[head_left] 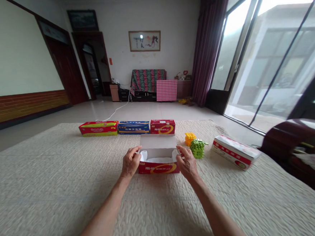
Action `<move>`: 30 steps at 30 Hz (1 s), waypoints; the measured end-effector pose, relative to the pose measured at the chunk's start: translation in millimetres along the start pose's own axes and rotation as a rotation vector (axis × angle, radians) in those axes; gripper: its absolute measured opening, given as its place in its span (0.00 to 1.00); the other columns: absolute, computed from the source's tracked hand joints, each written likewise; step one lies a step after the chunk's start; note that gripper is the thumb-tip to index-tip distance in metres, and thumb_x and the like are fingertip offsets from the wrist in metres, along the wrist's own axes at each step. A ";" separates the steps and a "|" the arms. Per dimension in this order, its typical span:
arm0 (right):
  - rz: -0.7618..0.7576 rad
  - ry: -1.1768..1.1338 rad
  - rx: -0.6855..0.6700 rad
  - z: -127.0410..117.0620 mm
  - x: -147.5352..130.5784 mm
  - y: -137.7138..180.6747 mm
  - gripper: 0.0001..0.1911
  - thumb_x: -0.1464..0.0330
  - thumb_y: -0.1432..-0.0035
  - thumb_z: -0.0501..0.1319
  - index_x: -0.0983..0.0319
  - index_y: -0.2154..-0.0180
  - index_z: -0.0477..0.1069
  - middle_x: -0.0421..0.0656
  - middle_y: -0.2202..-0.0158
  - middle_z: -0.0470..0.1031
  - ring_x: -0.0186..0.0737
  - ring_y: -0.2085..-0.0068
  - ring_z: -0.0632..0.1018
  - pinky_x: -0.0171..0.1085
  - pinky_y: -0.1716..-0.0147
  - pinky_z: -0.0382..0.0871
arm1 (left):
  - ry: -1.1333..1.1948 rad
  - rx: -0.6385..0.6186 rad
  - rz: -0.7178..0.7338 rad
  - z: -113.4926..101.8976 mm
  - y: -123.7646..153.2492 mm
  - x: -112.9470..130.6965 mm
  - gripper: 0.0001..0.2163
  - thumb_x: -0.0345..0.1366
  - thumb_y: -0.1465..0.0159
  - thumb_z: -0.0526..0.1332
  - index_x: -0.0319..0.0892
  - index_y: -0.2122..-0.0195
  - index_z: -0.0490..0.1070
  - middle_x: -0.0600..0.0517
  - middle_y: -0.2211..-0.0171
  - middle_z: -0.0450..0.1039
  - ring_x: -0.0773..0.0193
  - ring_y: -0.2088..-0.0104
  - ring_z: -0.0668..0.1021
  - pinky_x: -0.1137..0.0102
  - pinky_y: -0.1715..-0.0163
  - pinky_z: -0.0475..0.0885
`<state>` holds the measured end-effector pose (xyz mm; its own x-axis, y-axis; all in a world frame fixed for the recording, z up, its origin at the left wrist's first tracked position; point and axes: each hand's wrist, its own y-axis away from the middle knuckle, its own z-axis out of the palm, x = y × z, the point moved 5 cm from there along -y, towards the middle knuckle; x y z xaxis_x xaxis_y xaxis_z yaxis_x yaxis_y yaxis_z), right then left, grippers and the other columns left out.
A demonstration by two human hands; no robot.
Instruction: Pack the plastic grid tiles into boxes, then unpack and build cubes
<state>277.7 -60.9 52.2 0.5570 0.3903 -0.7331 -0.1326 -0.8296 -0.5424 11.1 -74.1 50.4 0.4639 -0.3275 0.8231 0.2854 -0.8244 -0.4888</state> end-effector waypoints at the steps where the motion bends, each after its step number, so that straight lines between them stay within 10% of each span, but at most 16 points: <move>1: -0.007 0.000 0.006 1.2 0.8 0.0 0.24 0.68 0.51 0.51 0.63 0.53 0.74 0.45 0.63 0.69 0.40 0.66 0.74 0.42 0.59 0.71 | -0.049 -0.001 0.021 0.0 0.3 5.2 0.16 0.36 0.44 0.57 0.43 0.57 0.78 0.50 0.62 0.75 0.63 0.69 0.74 0.67 0.61 0.71; 8: -0.036 -0.043 0.038 3.0 6.6 1.5 0.22 0.69 0.50 0.52 0.60 0.55 0.75 0.43 0.64 0.69 0.38 0.67 0.74 0.40 0.62 0.71 | -0.292 -0.004 0.060 3.3 0.9 15.8 0.18 0.34 0.46 0.57 0.40 0.55 0.77 0.48 0.62 0.75 0.63 0.69 0.74 0.65 0.58 0.71; 30: -0.135 -0.220 0.166 19.0 31.1 -27.6 0.13 0.67 0.39 0.51 0.61 0.61 0.73 0.44 0.62 0.70 0.41 0.58 0.72 0.41 0.56 0.66 | -0.084 0.217 0.053 43.9 -36.5 -26.6 0.17 0.37 0.47 0.54 0.41 0.62 0.79 0.47 0.60 0.78 0.57 0.62 0.78 0.66 0.60 0.73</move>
<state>283.1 -18.3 36.6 0.3903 0.5850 -0.7109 -0.2117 -0.6944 -0.6877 25.1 -15.1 33.6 0.5481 -0.3206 0.7725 0.4286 -0.6855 -0.5886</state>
